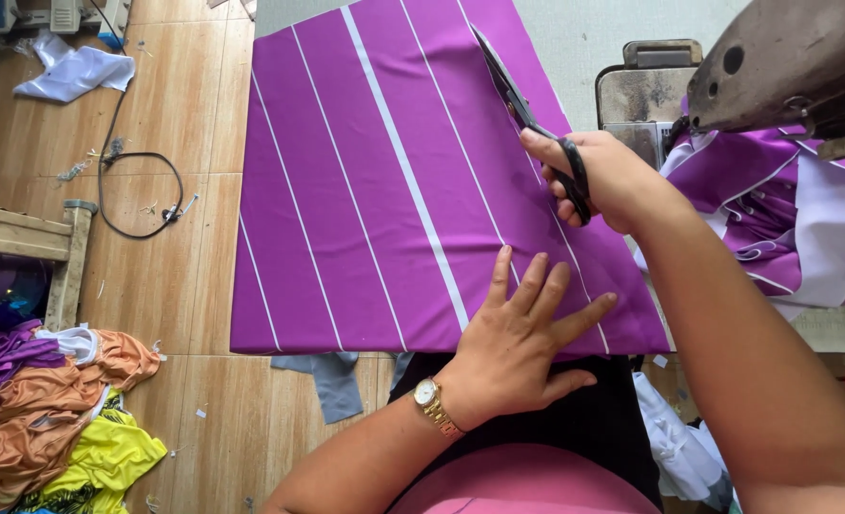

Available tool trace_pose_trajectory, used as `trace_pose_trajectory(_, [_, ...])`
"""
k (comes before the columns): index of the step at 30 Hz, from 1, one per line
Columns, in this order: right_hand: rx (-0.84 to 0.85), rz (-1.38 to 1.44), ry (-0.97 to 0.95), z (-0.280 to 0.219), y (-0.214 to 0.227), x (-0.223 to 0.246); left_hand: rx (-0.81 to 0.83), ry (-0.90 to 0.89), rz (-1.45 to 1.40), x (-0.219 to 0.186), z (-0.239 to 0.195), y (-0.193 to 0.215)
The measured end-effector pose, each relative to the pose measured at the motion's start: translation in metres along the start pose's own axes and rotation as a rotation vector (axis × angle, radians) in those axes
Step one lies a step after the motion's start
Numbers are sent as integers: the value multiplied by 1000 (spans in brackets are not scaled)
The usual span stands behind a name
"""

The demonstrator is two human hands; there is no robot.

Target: The person is using large fabric scissors to cut strips of purple striped fabric along marked lines on a work table.

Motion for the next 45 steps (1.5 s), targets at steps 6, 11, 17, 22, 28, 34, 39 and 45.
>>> trace_pose_trajectory(6, [11,-1,57,23,1,12,-3,-2,-25,0,1,3])
trace_pose_trajectory(11, [5,-19,69,40,2,22,10,-1,-30,1,1,2])
trace_pose_trajectory(17, [5,18,60,63,3,29,11,-4,-49,1,2,3])
trace_pose_trajectory(22, [2,-4,84,65,6,48,22,-5,-32,2,3,3])
trace_pose_trajectory(28, [-27,-23,39,83,5,62,5,-6,-40,2,3,5])
trace_pose_trajectory(34, [-26,-31,99,107,9,66,-12,-6,-53,2,2,3])
trace_pose_trajectory(39, [-77,85,187,141,7,56,-229,-31,-132,4,2,1])
trace_pose_trajectory(45, [-130,-859,40,113,-18,43,-287,-49,-203,-20,6,20])
Point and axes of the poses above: each hand's wrist, its own z-axis towards the middle knuckle, its own y-axis out of the back of the hand, x = y × z, the point moved 5 cm from there along z, towards the middle knuckle, and after that the axes turned 12 degrees about -z, right-handed, at the moved point
